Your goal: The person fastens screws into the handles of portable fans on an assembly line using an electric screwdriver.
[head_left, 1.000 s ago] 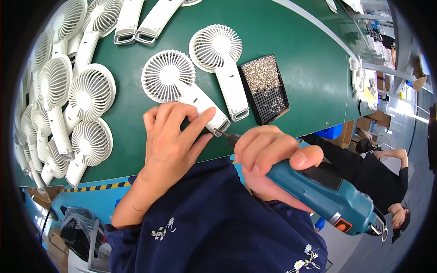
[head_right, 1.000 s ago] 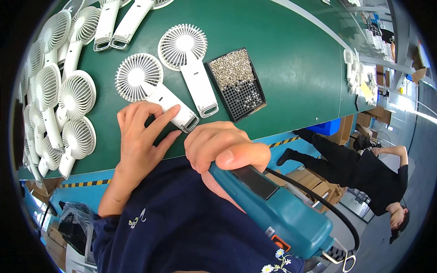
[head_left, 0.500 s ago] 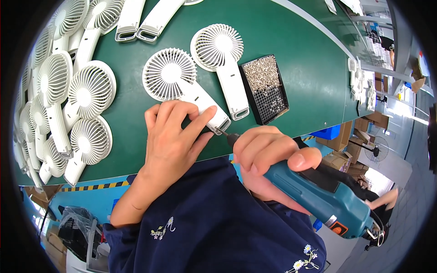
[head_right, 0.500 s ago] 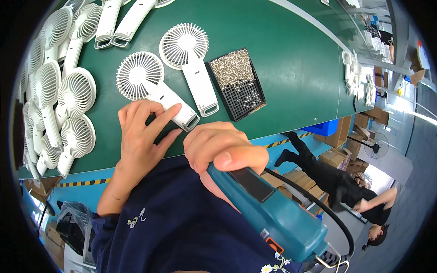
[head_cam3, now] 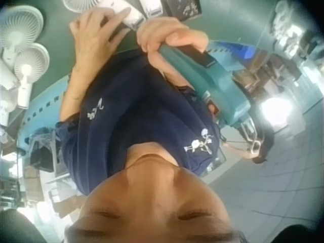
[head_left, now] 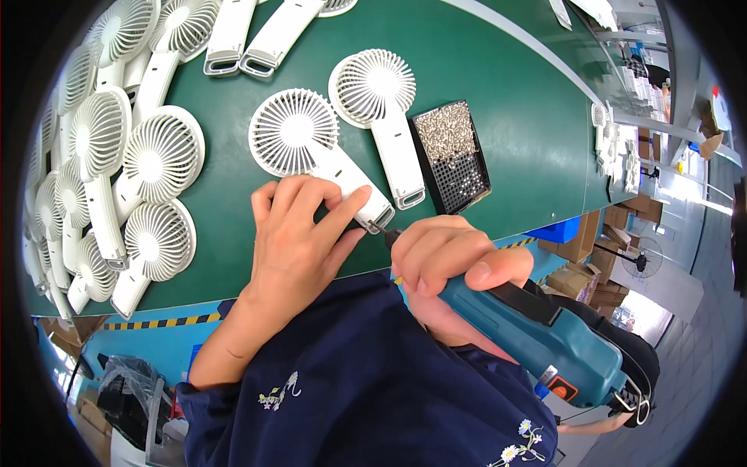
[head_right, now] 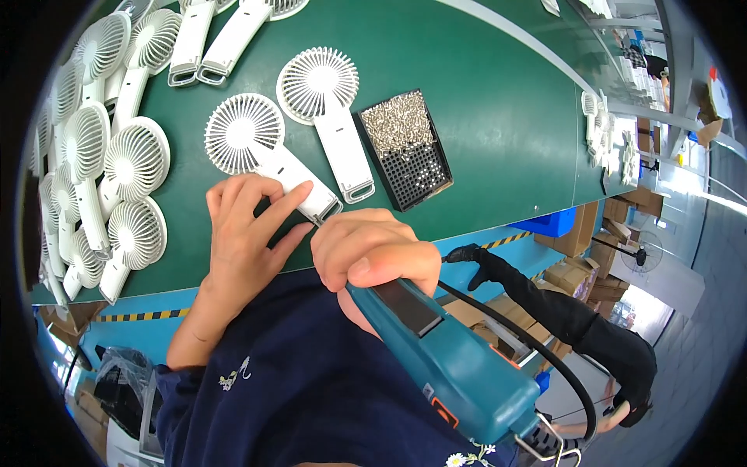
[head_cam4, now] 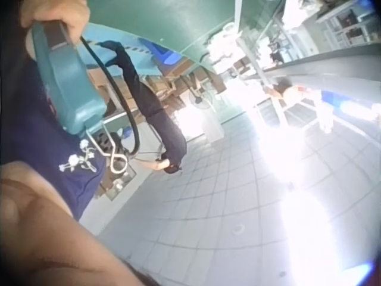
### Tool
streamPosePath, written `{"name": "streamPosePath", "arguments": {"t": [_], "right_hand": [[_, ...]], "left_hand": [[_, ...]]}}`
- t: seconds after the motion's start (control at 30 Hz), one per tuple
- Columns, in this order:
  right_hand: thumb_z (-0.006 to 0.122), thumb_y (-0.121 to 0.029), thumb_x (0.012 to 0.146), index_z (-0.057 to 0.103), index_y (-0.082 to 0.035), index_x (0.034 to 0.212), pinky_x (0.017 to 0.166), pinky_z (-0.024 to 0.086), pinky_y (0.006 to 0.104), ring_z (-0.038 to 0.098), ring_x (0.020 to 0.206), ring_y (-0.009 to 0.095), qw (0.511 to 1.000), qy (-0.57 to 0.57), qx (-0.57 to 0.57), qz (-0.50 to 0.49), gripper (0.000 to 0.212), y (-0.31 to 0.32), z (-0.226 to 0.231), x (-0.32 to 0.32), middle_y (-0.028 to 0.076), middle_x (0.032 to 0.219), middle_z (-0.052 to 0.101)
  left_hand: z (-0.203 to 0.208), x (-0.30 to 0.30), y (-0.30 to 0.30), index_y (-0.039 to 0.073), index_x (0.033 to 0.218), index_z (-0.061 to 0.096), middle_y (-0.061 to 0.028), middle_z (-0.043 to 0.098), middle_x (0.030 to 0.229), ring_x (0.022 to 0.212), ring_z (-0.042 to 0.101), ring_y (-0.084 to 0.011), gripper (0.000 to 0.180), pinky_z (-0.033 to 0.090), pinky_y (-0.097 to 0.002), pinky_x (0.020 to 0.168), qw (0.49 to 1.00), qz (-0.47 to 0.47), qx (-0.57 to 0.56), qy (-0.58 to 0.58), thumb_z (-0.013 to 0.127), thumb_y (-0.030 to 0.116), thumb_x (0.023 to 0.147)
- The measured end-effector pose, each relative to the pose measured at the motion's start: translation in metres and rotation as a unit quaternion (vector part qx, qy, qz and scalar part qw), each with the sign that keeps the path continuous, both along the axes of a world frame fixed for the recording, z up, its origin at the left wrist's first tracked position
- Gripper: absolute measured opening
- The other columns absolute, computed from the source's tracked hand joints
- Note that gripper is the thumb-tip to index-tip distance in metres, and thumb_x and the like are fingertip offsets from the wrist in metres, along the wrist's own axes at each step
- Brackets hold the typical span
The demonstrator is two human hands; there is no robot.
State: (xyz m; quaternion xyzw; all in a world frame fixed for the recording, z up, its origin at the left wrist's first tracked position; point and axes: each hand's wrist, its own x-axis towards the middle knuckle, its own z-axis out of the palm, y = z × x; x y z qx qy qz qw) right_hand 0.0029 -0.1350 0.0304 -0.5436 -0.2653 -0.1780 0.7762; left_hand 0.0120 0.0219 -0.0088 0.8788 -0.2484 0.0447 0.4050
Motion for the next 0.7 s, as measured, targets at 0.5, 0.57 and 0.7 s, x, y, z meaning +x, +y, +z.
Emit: {"name": "streamPosePath", "arguments": {"t": [0.5,0.57,0.7], "right_hand": [[0.061,-0.018,0.091,0.028,0.005,0.143,0.106,0.036,0.0391,0.045,0.123,0.033,0.903,0.236,-0.348,0.083,0.066,0.031,0.041,-0.015,0.022,0.139,0.037],[0.062,-0.018,0.092,0.029,0.005,0.141,0.106,0.036,0.0392,0.038,0.131,0.037,0.9,0.18,-0.364,0.158,0.063,0.034,0.059,-0.022,0.023,0.142,0.031],[0.06,-0.019,0.096,0.052,0.001,0.126,0.081,0.054,0.0323,0.067,0.093,0.025,0.877,0.169,-0.255,0.37,0.037,-0.02,0.064,-0.03,0.019,0.1,0.066]], "left_hand": [[-0.004,-0.044,0.045,0.0,0.09,0.065,-0.0154,0.07,0.094,0.083,0.066,-0.0224,0.02,0.054,-0.0367,0.074,0.892,-0.096,-0.159,0.413,0.067,0.017,0.082],[-0.074,-0.075,0.07,0.001,0.099,0.057,-0.0079,0.059,0.104,0.092,0.058,-0.0199,0.02,0.047,-0.0324,0.08,0.911,-0.1,-0.182,0.355,0.064,0.014,0.085],[-0.029,-0.045,0.061,0.006,0.084,0.049,-0.0059,0.044,0.059,0.051,0.042,-0.0159,0.019,0.039,-0.0313,0.05,0.809,-0.132,-0.522,0.236,0.061,0.019,0.09]]}}
